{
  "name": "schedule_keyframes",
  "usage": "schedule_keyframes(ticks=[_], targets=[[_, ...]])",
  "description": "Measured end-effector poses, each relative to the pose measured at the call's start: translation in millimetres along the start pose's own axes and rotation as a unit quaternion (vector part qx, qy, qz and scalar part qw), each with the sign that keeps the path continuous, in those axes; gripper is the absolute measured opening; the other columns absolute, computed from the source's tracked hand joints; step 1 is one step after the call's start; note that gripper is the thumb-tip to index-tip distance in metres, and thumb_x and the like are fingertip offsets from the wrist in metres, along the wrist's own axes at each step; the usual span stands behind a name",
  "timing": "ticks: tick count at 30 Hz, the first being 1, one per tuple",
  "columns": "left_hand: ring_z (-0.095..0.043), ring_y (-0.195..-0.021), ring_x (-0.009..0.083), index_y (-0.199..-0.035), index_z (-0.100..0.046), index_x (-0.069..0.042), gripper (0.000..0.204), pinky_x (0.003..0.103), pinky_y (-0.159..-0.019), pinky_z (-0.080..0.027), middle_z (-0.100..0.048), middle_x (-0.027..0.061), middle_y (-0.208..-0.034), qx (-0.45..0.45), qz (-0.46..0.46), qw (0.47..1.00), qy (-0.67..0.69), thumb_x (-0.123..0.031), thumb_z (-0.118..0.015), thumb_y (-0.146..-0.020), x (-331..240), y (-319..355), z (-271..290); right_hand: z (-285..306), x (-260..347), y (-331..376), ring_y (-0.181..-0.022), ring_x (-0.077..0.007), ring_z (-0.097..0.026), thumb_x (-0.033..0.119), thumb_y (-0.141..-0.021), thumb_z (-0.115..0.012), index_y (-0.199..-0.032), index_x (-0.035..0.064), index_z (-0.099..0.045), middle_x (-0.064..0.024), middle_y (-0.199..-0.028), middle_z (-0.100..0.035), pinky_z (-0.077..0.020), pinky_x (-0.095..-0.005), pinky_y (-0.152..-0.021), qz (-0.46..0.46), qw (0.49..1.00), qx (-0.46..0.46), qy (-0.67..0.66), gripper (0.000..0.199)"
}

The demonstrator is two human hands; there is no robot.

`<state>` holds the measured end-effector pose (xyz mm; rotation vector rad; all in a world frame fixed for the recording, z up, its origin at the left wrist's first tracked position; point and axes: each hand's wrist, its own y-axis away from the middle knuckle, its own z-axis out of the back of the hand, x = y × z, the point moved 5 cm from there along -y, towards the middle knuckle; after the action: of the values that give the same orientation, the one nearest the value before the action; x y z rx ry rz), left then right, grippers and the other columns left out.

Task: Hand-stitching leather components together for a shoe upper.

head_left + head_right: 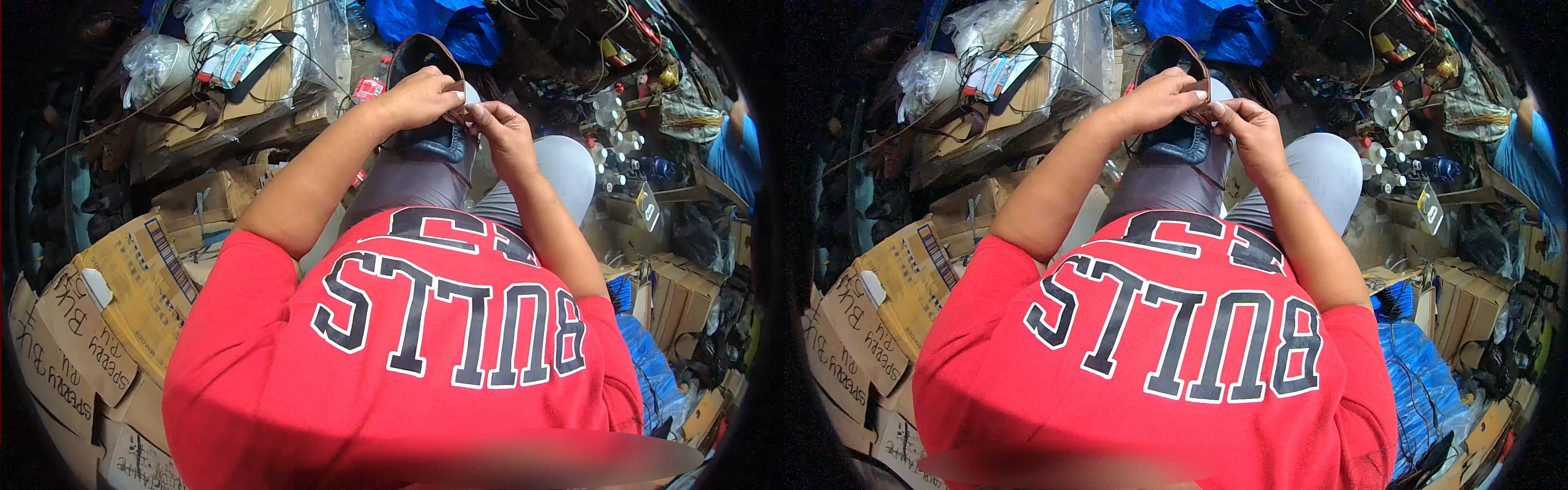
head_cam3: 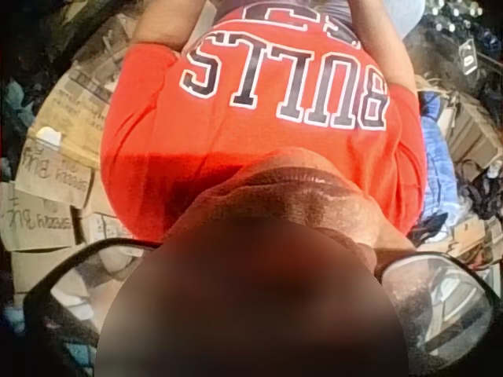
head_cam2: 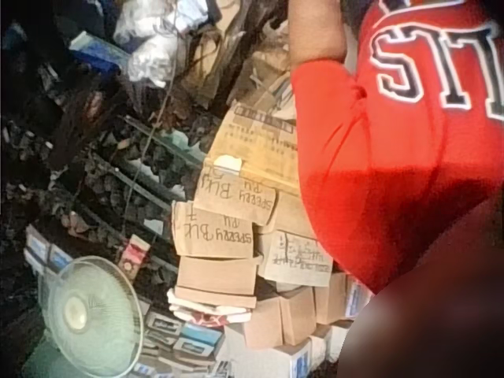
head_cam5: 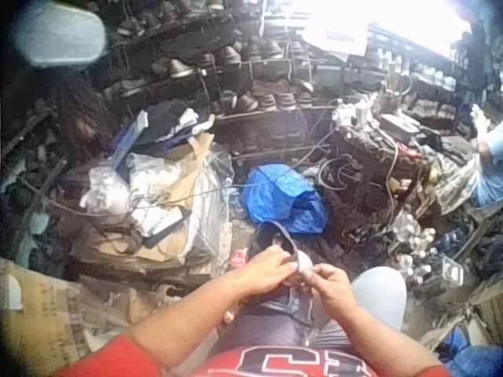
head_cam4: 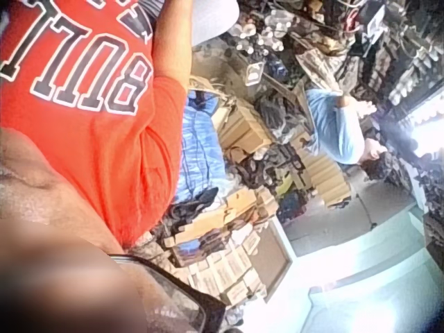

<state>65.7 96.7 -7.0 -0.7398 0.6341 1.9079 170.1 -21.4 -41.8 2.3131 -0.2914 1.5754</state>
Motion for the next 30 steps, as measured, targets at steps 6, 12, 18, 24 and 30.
schedule_keyframes(ticks=[6,12,18,24,30], targets=[[-0.052,-0.103,0.0347,-0.105,-0.062,-0.001,0.040,0.039,-0.091,-0.040,-0.056,0.0211,-0.103,0.028,-0.020,0.999,0.000,-0.036,-0.048,-0.091,-5,3,8,36,30,-6,-0.064,-0.0086,-0.052,0.024,-0.091,-0.060,-0.084,0.0071,-0.059,-0.0001,-0.072,-0.057,-0.0430,-0.0233,-0.061,0.140,0.972,-0.185,0.029,0.019],[-0.051,-0.096,0.0268,-0.105,-0.060,-0.001,0.034,0.034,-0.086,-0.040,-0.052,0.0140,-0.097,0.048,-0.056,0.996,0.041,-0.029,-0.061,-0.086,3,16,15,123,106,8,-0.076,-0.0189,-0.053,0.028,-0.097,-0.046,-0.089,0.0078,-0.051,-0.0084,-0.090,-0.058,-0.0455,-0.0404,-0.084,0.103,0.933,-0.176,-0.297,0.022],[-0.051,-0.090,0.0240,-0.095,-0.060,0.000,0.030,0.032,-0.080,-0.042,-0.049,0.0108,-0.091,0.075,-0.072,0.995,0.006,-0.023,-0.069,-0.078,7,23,24,288,211,116,-0.063,-0.0080,-0.045,0.015,-0.093,-0.055,-0.095,0.0032,-0.054,0.0003,-0.072,-0.048,-0.0380,-0.0212,-0.051,0.306,0.823,-0.466,0.113,0.012],[-0.050,-0.090,0.0210,-0.098,-0.057,0.001,0.032,0.031,-0.081,-0.041,-0.048,0.0095,-0.092,0.080,-0.083,0.992,0.048,-0.021,-0.069,-0.079,8,23,22,121,146,56,-0.088,-0.0113,-0.056,0.004,-0.086,-0.054,-0.112,0.0085,-0.065,-0.0028,-0.099,-0.062,-0.0432,-0.0238,-0.081,0.197,0.880,-0.226,0.369,0.028],[-0.049,-0.093,0.0184,-0.098,-0.056,0.003,0.033,0.030,-0.083,-0.040,-0.047,0.0082,-0.094,0.127,-0.051,0.987,0.083,-0.020,-0.069,-0.079,3,26,22,-14,74,16,-0.070,-0.0155,-0.062,0.002,-0.075,-0.070,-0.092,0.0092,-0.071,-0.0061,-0.077,-0.062,-0.0482,-0.0262,-0.063,0.177,0.875,0.031,0.450,0.019]])
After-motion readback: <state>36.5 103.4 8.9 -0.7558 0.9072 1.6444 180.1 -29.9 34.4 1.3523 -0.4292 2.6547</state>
